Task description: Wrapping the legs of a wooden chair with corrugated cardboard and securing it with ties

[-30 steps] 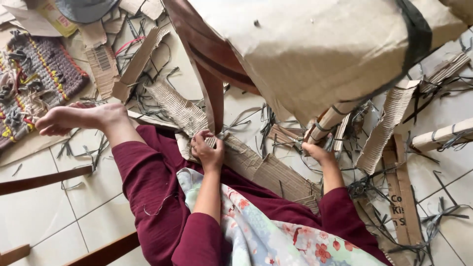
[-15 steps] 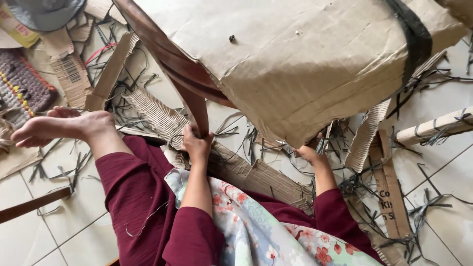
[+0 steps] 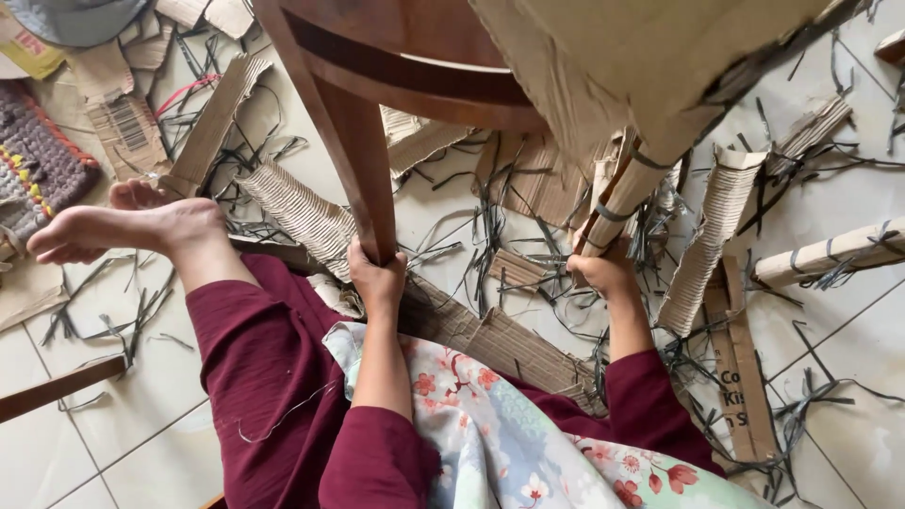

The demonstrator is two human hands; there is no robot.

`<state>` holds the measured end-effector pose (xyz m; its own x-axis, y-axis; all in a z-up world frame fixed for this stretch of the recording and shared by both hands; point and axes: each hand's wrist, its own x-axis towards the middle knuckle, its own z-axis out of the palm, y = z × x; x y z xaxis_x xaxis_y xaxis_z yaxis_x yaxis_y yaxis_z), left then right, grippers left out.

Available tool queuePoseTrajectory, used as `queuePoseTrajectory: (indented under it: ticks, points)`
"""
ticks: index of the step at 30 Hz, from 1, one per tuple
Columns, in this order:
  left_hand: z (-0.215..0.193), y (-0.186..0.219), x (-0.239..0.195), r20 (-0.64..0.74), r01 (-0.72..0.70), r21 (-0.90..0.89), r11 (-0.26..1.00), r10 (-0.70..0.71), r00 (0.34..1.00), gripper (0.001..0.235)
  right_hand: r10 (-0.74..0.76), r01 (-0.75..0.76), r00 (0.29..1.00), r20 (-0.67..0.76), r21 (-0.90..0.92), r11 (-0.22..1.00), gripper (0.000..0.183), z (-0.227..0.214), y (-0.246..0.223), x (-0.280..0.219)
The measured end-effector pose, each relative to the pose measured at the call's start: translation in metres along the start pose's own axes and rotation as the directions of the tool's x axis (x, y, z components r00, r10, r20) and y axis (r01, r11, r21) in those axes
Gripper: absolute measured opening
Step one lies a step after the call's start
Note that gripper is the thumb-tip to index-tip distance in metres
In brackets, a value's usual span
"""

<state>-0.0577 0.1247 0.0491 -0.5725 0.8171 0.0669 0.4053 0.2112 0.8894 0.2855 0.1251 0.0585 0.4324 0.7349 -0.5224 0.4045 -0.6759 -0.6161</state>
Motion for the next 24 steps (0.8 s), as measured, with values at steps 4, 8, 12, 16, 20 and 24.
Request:
queuePoseTrajectory:
  ticks: [4, 8, 12, 16, 20, 24]
  points:
    - [-0.01, 0.012, -0.011, -0.048, 0.027, -0.003, 1.0, -0.027, 0.998, 0.037, -0.078, 0.083, 0.996, -0.041, 0.147, 0.986, 0.081, -0.011, -0.02, -0.018]
    - [-0.02, 0.007, -0.019, -0.087, 0.09, 0.057, 0.994, -0.084, 0.993, 0.037, -0.358, 0.351, 0.932, -0.052, 0.366, 0.862, 0.045, -0.024, -0.028, -0.029]
    - [-0.029, -0.002, -0.032, -0.128, -0.005, 0.066, 0.998, 0.013, 0.992, 0.03, -0.459, 0.445, 0.888, -0.034, 0.314, 0.838, 0.03, -0.028, -0.032, -0.026]
    - [-0.039, 0.009, -0.05, -0.067, 0.031, 0.021, 0.999, -0.03, 0.997, 0.031, -0.519, 0.529, 0.843, -0.14, 0.392, 0.753, 0.035, -0.028, -0.039, -0.021]
    - [-0.037, 0.008, -0.057, 0.023, 0.091, -0.031, 0.995, -0.09, 0.996, 0.037, -0.498, 0.542, 0.838, -0.223, 0.447, 0.711, 0.026, -0.029, -0.038, -0.011]
    - [-0.022, -0.014, -0.06, 0.001, 0.008, -0.133, 0.991, -0.008, 1.0, 0.035, -0.563, 0.703, 0.708, -0.427, 0.354, 0.616, 0.022, -0.014, -0.033, 0.001]
